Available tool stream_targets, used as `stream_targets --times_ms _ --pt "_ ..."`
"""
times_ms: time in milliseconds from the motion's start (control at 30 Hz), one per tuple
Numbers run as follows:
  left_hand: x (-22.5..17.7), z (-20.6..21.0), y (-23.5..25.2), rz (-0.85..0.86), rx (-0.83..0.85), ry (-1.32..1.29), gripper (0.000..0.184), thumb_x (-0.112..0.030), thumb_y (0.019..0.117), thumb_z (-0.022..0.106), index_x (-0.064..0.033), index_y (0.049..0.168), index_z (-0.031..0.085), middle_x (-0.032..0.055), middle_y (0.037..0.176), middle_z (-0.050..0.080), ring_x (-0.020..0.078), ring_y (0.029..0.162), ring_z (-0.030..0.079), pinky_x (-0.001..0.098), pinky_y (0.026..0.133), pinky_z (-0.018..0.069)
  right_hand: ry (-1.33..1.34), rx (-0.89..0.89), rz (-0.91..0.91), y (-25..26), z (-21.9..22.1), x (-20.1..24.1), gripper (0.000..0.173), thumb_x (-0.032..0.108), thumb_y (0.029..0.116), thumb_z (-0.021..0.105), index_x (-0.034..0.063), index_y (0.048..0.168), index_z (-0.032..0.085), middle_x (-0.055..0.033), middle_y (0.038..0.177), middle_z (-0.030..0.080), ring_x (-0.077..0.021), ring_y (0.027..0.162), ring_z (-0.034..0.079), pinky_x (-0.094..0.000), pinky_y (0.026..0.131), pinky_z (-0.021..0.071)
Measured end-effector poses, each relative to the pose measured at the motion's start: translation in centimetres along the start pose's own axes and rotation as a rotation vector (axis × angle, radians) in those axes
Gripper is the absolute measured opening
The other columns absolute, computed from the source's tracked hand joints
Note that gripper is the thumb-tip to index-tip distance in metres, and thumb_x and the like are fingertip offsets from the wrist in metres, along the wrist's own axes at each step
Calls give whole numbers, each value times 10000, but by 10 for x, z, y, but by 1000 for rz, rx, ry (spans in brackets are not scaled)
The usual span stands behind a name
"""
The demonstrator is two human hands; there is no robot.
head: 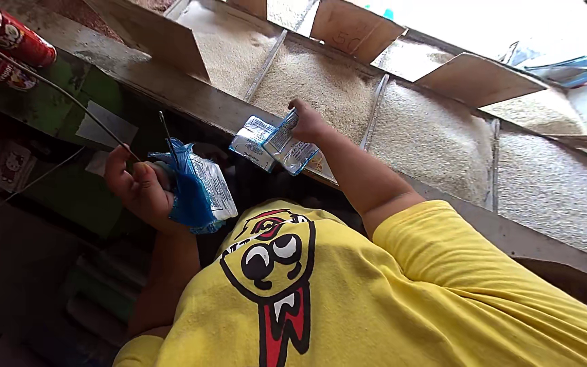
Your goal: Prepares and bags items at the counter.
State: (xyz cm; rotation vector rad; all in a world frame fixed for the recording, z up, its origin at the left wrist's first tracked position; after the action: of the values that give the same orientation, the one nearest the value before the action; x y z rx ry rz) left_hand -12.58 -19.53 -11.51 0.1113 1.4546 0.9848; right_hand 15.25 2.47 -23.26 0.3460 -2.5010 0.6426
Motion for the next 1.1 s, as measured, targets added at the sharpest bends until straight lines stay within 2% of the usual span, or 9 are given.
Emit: stream_targets --times_ms 100,300,533,600,667,800,933,1000,1100 --pt "-8 4 12 -64 39 128 403 -66 1094 370 -66 1488 459 -130 848 591 -51 602 493 125 583 462 53 -104 -96 -17 -25 12 517 -29 762 725 114 1252 642 -223 1267 588 -402 1156 596 -609 907 520" --pt "-43 51 63 -210 212 234 295 0 942 473 -45 1079 731 -100 918 707 -68 760 595 147 698 507 334 -661 -289 -83 -122 81 357 -21 763 702 24 1112 644 -177 1176 618 -276 1101 607 -436 898 531" --pt "-42 122 82 -48 412 364 604 -334 828 834 15 1289 663 -70 798 558 -65 605 371 115 563 332 440 -1147 -529 -151 -146 134 253 74 786 720 17 1020 641 -126 996 607 -191 906 615 -307 737 538" --pt "-40 138 82 17 463 335 483 -323 822 845 13 1141 709 17 987 711 -47 726 520 158 677 437 482 -1136 -604 -155 -139 133 284 92 784 708 1 1046 642 -133 1008 592 -193 917 598 -300 730 522" --pt "-32 151 80 58 510 297 312 -305 866 816 -18 956 735 55 920 745 66 850 695 288 816 579 589 -1079 -675 -153 -134 123 316 78 803 665 -4 1109 661 -127 1069 612 -161 954 616 -272 751 550" --pt "-18 172 72 118 635 247 291 -290 897 794 -17 839 711 70 832 715 124 832 690 322 794 573 807 -1217 -613 -148 -129 89 299 27 950 500 -40 1157 705 -53 1007 724 -21 810 651 -213 710 557" --pt "-3 189 60 68 765 123 234 -282 901 788 -58 864 730 32 861 718 93 829 685 301 777 579 1308 -1221 -78 -158 -143 47 312 104 1064 384 -2 1087 677 58 611 541 -18 492 485 -203 500 448" --pt "7 197 54 -28 776 -24 167 -240 905 782 -81 944 757 -4 919 746 70 869 702 295 815 594 1595 -973 143 -167 -142 18 289 135 1074 361 50 1210 602 43 621 471 -47 465 470 -198 464 459" --pt "10 217 47 -145 767 -204 95 -125 923 735 -74 1003 744 -41 934 756 50 866 719 275 805 619 1669 -678 77 -183 -125 -8 250 90 1036 379 102 1130 610 89 576 371 -22 431 361 -170 410 354"
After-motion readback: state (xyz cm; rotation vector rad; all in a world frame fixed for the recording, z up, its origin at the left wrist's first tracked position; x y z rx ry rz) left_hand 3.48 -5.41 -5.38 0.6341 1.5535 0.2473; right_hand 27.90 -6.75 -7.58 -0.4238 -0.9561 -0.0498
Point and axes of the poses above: each hand's wrist, its own y-axis towards the middle knuckle, its own z-axis out of the palm, x = y × z, the point moved 1 cm from there along y, towards the middle knuckle
